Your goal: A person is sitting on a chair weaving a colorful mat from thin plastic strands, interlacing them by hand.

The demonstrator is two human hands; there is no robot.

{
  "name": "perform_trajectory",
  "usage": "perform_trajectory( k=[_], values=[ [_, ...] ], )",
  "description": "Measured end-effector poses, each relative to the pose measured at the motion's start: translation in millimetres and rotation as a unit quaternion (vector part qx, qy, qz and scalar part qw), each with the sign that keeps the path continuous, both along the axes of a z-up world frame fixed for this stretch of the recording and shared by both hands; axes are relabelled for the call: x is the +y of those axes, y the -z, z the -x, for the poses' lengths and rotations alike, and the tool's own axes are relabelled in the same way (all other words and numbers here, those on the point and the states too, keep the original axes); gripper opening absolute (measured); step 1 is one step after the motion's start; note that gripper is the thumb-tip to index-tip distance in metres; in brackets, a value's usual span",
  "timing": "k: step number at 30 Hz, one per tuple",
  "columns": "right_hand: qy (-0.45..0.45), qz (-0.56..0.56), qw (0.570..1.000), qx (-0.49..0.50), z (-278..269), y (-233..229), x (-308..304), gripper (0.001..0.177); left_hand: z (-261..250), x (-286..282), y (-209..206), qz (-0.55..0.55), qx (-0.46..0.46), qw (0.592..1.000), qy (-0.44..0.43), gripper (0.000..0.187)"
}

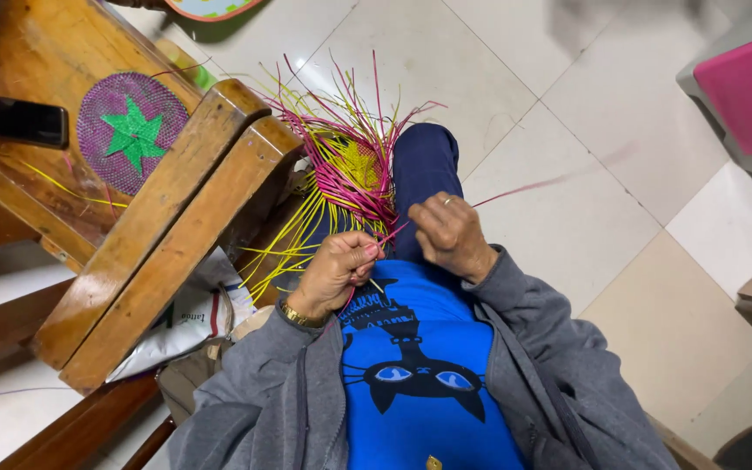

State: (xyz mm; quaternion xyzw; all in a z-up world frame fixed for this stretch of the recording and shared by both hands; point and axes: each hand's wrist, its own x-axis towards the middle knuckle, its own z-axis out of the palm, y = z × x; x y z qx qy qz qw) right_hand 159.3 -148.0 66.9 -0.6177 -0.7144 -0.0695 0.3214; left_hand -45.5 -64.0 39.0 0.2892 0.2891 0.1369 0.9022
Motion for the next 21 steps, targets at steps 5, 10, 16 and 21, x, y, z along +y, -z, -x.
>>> perform_trajectory(
  k=[5, 10, 16, 21],
  values=[
    [0.131, 0.017, 0.987, 0.086, -43.3, 24.3, -8.3, 0.015, -9.1, -6.0, -44.8, -0.040, -0.057, 0.997, -0.039, 0.011],
    [0.261, 0.033, 0.962, 0.071, -123.1, 85.5, -42.0, 0.018, 14.2, 12.9, -63.9, -0.016, -0.096, 0.992, -0.080, 0.009],
    [0.454, 0.069, 0.888, -0.002, -192.6, 143.5, -106.8, 0.013, 84.1, 73.3, -95.1, -0.044, -0.229, 0.946, -0.227, 0.013],
    [0.223, -0.091, 0.954, 0.180, -95.8, 4.2, -25.8, 0.010, 11.2, 55.8, -56.2, -0.515, 0.111, 0.848, -0.047, 0.021]
  ],
)
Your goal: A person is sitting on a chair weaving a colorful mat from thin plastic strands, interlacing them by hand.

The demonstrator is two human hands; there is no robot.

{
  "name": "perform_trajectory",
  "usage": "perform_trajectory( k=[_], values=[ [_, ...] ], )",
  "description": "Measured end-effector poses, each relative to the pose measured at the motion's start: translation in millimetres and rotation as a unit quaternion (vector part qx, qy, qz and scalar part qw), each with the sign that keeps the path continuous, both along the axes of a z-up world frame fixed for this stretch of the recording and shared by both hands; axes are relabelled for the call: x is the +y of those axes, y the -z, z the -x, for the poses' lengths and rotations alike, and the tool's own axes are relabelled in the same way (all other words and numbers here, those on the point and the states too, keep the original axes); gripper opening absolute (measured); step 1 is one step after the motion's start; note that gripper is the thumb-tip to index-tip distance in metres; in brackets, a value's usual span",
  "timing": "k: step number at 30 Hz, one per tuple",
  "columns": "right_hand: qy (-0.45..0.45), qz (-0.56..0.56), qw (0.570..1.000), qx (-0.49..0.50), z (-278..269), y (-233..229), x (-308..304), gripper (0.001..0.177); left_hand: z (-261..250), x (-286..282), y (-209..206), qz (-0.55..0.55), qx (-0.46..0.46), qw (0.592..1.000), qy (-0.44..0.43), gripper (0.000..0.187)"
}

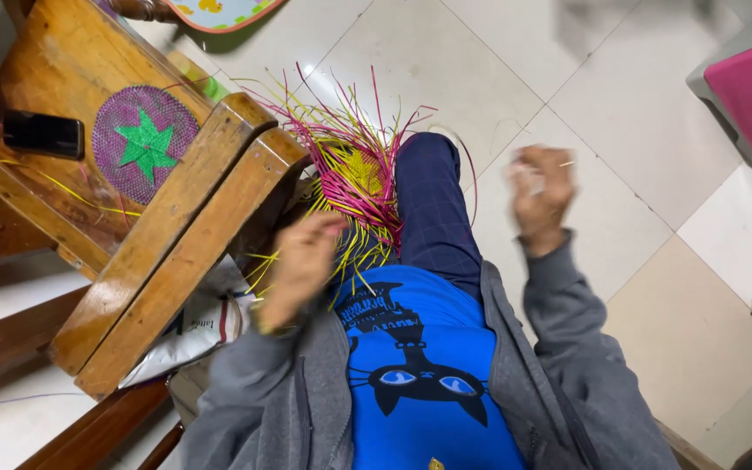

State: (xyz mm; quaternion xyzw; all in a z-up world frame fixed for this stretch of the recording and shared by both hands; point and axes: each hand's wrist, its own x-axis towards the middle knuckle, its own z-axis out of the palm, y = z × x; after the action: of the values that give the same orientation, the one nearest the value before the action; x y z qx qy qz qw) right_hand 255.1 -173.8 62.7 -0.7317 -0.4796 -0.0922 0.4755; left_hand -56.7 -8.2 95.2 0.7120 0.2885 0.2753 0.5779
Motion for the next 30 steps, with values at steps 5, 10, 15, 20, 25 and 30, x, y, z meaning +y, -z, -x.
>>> perform_trajectory(
  k=[5, 10, 15, 20, 25, 30],
  values=[
    [-0.208, -0.012, 0.978, -0.019, 111.0, -40.9, 51.9, 0.015, -47.1, -34.6, 21.8, -0.177, 0.027, 0.983, 0.034, 0.014],
    [-0.302, 0.031, 0.939, 0.160, 123.6, -23.0, 51.5, 0.010, -32.1, -13.0, 22.1, -0.323, 0.087, 0.942, -0.036, 0.008],
    [-0.267, 0.053, 0.947, 0.168, 110.4, -20.6, 42.6, 0.015, -3.6, 6.2, 54.6, -0.348, 0.161, 0.918, -0.100, 0.007],
    [-0.203, 0.109, 0.972, 0.054, 83.2, -10.8, 37.8, 0.011, -7.0, -1.5, 46.5, -0.285, 0.153, 0.944, -0.071, 0.009],
    [-0.217, 0.098, 0.963, -0.123, 107.4, -36.6, 57.1, 0.028, -25.4, -25.4, 47.3, -0.186, 0.113, 0.976, -0.027, 0.012],
    [-0.256, 0.092, 0.951, -0.148, 135.9, 10.6, 52.7, 0.017, -25.2, -33.5, 40.1, -0.136, 0.103, 0.985, -0.009, 0.014]
  ],
)
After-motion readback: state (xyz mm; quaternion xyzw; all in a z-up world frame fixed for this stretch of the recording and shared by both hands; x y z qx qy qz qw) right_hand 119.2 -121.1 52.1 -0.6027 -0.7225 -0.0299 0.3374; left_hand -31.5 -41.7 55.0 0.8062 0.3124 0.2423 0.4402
